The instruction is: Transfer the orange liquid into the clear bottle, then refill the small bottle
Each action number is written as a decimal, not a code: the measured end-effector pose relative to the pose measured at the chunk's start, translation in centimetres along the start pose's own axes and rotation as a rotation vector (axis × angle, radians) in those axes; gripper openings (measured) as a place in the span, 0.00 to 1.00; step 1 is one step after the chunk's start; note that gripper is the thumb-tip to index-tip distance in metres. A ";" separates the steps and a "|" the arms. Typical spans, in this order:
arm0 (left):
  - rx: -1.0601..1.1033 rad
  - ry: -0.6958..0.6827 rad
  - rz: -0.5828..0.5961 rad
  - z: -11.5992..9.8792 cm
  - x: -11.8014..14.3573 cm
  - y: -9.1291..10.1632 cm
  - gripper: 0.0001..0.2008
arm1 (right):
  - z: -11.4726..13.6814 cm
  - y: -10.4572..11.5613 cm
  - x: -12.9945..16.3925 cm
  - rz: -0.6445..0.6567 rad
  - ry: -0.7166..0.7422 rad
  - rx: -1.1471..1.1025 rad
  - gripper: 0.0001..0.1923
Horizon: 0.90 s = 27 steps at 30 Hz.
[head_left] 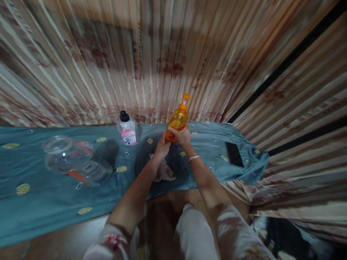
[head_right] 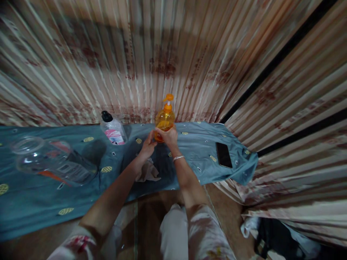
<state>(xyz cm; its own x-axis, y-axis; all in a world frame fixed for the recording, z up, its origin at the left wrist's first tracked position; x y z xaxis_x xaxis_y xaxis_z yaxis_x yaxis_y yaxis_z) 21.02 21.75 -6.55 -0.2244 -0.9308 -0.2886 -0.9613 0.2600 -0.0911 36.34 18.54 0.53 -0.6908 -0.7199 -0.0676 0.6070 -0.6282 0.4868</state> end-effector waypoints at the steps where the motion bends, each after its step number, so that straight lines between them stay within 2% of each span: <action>1: 0.001 0.001 0.007 0.1 0.1 -0.5 0.41 | -0.2 0.3 -0.1 0.000 0.002 -0.002 0.40; 5: -0.018 0.019 -0.012 0.2 1.6 -0.5 0.39 | -0.7 0.6 -0.4 0.024 0.016 -0.025 0.41; 8: -0.047 0.036 -0.063 -0.5 3.9 1.0 0.36 | -0.6 0.5 -0.2 0.050 0.020 -0.055 0.45; 12: 0.003 0.032 -0.108 -2.7 8.1 2.9 0.30 | -1.2 1.6 1.4 0.058 0.002 -0.110 0.54; 14: 0.020 0.026 -0.125 -4.0 10.3 3.7 0.27 | -2.0 2.5 3.5 0.054 -0.013 -0.144 0.55; 17: 0.025 -0.011 -0.128 -6.1 13.4 5.1 0.24 | -3.3 3.2 8.3 0.089 -0.012 -0.193 0.44; 20: -0.050 0.035 -0.102 -7.2 16.0 6.8 0.21 | -3.5 2.5 13.8 0.179 0.025 -0.219 0.34; 23: -0.094 0.038 -0.085 -8.5 17.4 9.1 0.22 | -2.8 1.3 18.2 0.274 0.056 -0.214 0.30; 27: -0.105 0.036 -0.138 -10.0 18.1 12.9 0.23 | -0.5 -0.4 21.3 0.373 0.101 -0.208 0.29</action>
<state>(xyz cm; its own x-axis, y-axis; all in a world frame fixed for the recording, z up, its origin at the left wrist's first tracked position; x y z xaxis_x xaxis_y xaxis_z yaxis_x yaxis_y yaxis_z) 2.97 5.68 -3.42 -0.0933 -0.9647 -0.2461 -0.9943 0.1031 -0.0270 21.56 3.28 -1.53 -0.3742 -0.9273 -0.0102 0.8808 -0.3588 0.3088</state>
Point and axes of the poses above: each hand's wrist, its own x-axis away from the middle knuckle, its own y-axis out of the back of the hand, z = x × y, the point moved 10 cm from there along -x, towards the middle knuckle, and after that the axes turned 10 degrees about -y, right-handed, at the moved point
